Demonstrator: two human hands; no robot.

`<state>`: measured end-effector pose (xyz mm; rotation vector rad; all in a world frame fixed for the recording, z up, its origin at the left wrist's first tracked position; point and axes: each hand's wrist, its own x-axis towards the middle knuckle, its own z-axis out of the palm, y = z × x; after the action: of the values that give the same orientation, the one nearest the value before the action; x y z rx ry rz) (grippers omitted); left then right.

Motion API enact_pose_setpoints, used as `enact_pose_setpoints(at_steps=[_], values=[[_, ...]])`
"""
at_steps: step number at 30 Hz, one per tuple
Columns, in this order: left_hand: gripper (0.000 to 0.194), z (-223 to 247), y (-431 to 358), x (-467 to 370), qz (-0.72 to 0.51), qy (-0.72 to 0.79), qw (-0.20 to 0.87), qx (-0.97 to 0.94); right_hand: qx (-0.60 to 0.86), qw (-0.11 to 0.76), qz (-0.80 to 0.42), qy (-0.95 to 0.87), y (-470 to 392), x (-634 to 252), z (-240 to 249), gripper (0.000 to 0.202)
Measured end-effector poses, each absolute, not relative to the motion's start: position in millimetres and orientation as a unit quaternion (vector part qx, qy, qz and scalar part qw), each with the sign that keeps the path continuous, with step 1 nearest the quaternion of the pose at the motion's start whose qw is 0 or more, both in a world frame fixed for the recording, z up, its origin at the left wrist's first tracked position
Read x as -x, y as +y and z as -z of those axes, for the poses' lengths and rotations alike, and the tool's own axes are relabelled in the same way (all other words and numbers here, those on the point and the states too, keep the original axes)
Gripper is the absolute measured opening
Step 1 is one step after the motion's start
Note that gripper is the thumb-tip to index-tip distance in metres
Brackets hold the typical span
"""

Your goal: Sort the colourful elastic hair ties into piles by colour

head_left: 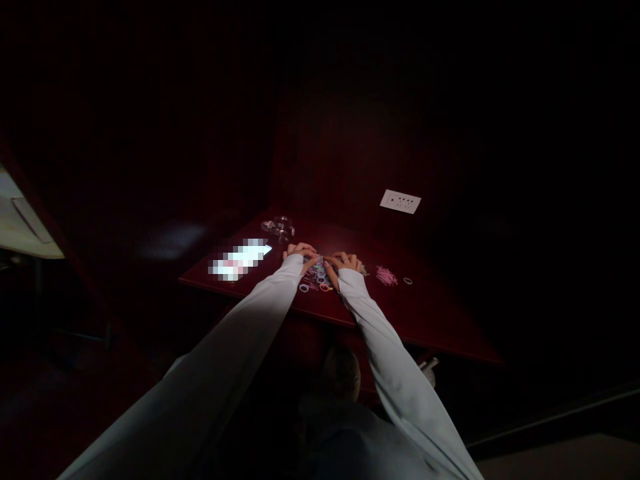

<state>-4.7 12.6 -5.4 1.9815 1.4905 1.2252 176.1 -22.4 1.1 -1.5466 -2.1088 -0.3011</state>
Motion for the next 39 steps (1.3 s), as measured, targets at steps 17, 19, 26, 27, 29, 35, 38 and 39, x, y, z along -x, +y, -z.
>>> enact_pose_setpoints(at_steps=[17, 19, 26, 27, 29, 35, 38, 39], values=[[0.009, 13, 17, 5, -0.445, 0.506, 0.178, -0.717, 0.579, 0.291, 0.080, -0.757, -17, -177, 1, 0.033], [0.009, 15, 19, 5, -0.447, 0.501, 0.178, -0.720, 0.584, 0.298, 0.073, -0.752, -16, -178, 2, 0.034], [0.007, 20, 30, 8, -0.421, 0.473, 0.193, -0.749, 0.579, 0.332, 0.038, -0.743, -14, -181, -1, 0.032], [0.008, 21, 31, 8, -0.418, 0.469, 0.195, -0.753, 0.580, 0.334, 0.034, -0.742, -13, -181, -1, 0.031], [0.009, 21, 34, 9, -0.418, 0.464, 0.197, -0.756, 0.582, 0.339, 0.028, -0.738, -13, -181, -2, 0.030], [0.007, 18, 31, 9, -0.434, 0.446, 0.197, -0.757, 0.583, 0.356, 0.030, -0.730, -14, -181, -2, 0.033], [0.010, 14, 26, 8, -0.462, 0.456, 0.189, -0.737, 0.594, 0.370, 0.032, -0.713, -14, -183, -2, 0.033], [0.012, 13, 24, 8, -0.470, 0.462, 0.187, -0.728, 0.599, 0.375, 0.033, -0.706, -13, -184, -2, 0.034]])
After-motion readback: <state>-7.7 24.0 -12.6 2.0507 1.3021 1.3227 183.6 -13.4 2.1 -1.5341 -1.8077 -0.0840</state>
